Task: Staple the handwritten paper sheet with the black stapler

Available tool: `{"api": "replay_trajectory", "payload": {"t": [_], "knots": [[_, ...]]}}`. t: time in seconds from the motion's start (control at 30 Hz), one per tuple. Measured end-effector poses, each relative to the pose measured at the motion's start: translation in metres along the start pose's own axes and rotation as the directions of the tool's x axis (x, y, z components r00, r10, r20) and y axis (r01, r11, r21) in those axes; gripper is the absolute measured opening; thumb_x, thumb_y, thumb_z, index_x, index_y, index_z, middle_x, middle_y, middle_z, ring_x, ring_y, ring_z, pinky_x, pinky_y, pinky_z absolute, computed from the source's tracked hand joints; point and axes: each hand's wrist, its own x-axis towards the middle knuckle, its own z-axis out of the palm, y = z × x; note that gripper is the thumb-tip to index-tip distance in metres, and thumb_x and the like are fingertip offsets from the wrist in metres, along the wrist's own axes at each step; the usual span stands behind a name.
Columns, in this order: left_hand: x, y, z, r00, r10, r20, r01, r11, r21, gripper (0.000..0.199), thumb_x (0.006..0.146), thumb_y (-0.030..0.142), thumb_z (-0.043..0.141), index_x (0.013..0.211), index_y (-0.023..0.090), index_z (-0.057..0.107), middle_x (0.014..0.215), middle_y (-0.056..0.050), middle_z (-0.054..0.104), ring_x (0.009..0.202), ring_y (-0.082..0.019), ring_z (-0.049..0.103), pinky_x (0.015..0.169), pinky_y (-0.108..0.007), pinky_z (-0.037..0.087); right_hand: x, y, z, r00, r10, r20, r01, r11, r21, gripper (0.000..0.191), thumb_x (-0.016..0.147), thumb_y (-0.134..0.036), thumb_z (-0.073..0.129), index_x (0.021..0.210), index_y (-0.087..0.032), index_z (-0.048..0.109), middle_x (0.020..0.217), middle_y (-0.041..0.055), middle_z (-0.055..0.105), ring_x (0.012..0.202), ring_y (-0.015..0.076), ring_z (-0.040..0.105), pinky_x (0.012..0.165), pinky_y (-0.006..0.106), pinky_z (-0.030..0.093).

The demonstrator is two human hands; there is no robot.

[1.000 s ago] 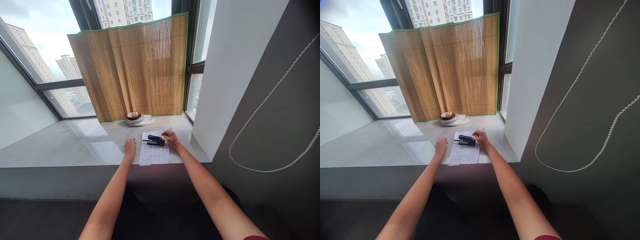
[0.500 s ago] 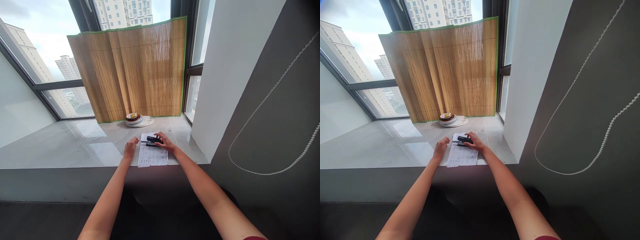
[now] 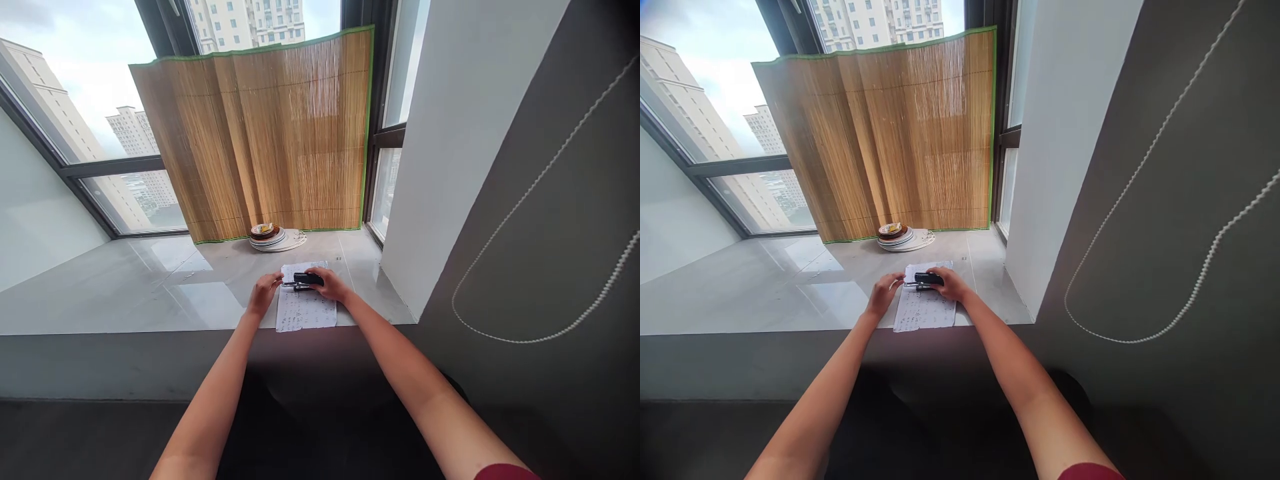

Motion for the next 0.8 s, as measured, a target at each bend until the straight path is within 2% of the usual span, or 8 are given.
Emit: {"api": "replay_trajectory", "payload": {"t": [0.07,0.17,0.37,0.57,0.8], "knots": [[0.001,-0.001,0.000,0.998,0.045,0.033,-0.046,0.999,0.019,0.017,0.102,0.026,0.063,0.112,0.024,0.077,0.103,-0.007,0.082,0.097,-0.026,0.077,0.090,-0.041,0.056,0.000,-0.003,-0.001,0.999,-0.048,0.005,0.048,0.998,-0.052,0.045,0.086,-0.014,0.076,0.130,-0.021,0.067,0.122,0.0115,0.074,0.113,0.0284,0.069,0.102,0.045,0.054],[0.002,-0.001,0.001,0.993,0.080,0.089,-0.080,0.997,0.001,0.016,0.102,0.026,0.064,0.110,0.024,0.077,0.104,-0.007,0.082,0.099,-0.026,0.077,0.089,-0.041,0.054,-0.001,-0.007,-0.001,0.993,-0.114,0.040,0.118,0.982,-0.145,0.044,0.088,-0.014,0.075,0.131,-0.020,0.066,0.120,0.0123,0.074,0.113,0.0292,0.067,0.100,0.044,0.053],[0.006,0.006,0.001,0.988,0.045,0.146,-0.049,0.999,0.024,0.014,0.099,0.019,0.066,0.105,0.024,0.077,0.112,-0.008,0.080,0.107,-0.026,0.073,0.092,-0.042,0.053,-0.002,-0.010,-0.001,0.979,-0.184,0.084,0.199,0.950,-0.242,0.039,0.094,-0.018,0.070,0.133,-0.020,0.064,0.118,0.0123,0.074,0.108,0.0291,0.065,0.097,0.043,0.050],[0.009,0.008,0.004,0.978,0.011,0.210,-0.024,0.998,0.058,0.014,0.094,0.014,0.071,0.103,0.022,0.077,0.111,-0.009,0.078,0.105,-0.027,0.071,0.093,-0.043,0.054,-0.002,-0.009,0.000,0.974,-0.210,0.087,0.226,0.938,-0.262,0.037,0.096,-0.020,0.067,0.133,-0.020,0.063,0.117,0.0119,0.074,0.106,0.0292,0.064,0.096,0.043,0.048],[0.007,0.004,0.004,0.980,0.025,0.197,-0.030,0.999,0.023,0.016,0.090,0.013,0.075,0.102,0.023,0.079,0.107,-0.008,0.079,0.100,-0.025,0.073,0.091,-0.041,0.056,-0.001,-0.011,-0.002,0.972,-0.217,0.094,0.235,0.934,-0.268,0.035,0.098,-0.020,0.065,0.133,-0.020,0.062,0.116,0.0120,0.074,0.106,0.0288,0.063,0.094,0.042,0.048]]}}
